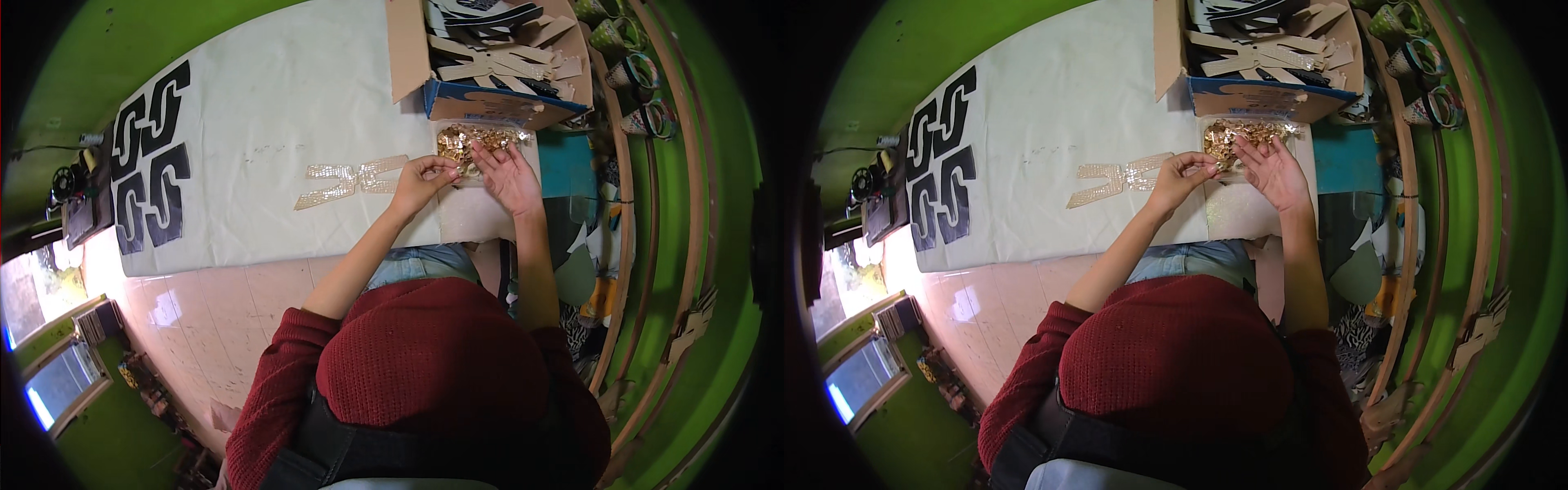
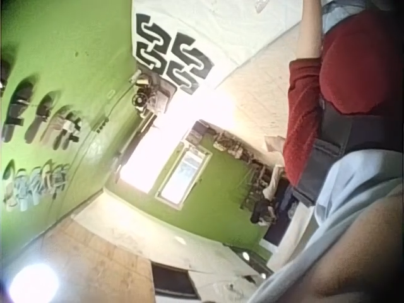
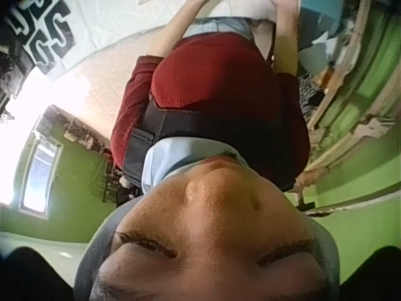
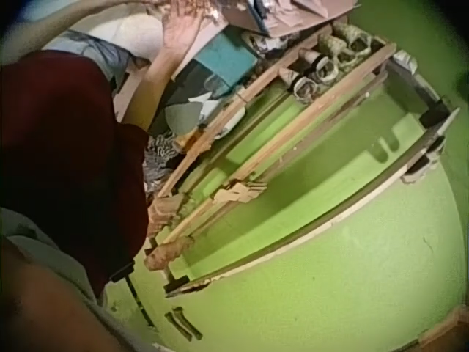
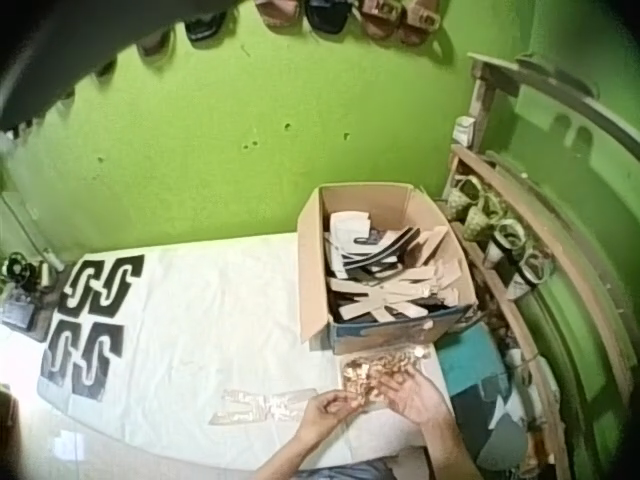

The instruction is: Manually attaching metal hardware components to leather shoe upper pieces.

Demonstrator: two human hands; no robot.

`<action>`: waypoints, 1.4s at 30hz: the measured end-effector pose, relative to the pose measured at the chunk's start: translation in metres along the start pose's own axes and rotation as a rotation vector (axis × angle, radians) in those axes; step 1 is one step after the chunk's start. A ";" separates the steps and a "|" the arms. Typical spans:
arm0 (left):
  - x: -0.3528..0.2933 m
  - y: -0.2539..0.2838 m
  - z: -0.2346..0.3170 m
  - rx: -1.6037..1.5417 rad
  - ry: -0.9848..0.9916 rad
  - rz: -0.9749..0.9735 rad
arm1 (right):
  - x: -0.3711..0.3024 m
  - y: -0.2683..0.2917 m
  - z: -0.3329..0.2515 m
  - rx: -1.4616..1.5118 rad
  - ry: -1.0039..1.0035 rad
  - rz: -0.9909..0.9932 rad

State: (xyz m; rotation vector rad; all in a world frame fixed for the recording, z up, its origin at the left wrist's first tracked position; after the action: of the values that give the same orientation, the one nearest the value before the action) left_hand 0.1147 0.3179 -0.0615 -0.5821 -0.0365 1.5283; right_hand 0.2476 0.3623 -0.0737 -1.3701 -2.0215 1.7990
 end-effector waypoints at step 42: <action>-0.081 0.141 0.042 1.084 -0.303 0.382 | 0.028 -0.085 0.133 -1.612 0.873 -0.029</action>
State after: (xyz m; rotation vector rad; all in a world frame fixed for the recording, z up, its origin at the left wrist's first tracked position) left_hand -0.0371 0.2462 -0.0515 0.5350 0.6651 1.7178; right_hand 0.1050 0.2921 -0.0539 -1.6828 -2.5615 -0.8762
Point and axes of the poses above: each hand's wrist, its own x-axis towards the middle knuckle, its own y-axis out of the back of the hand, z = x × y, the point moved 10 cm from there along x, towards the middle knuckle, and after that the axes turned 5 degrees about y, right-handed, at the moved point
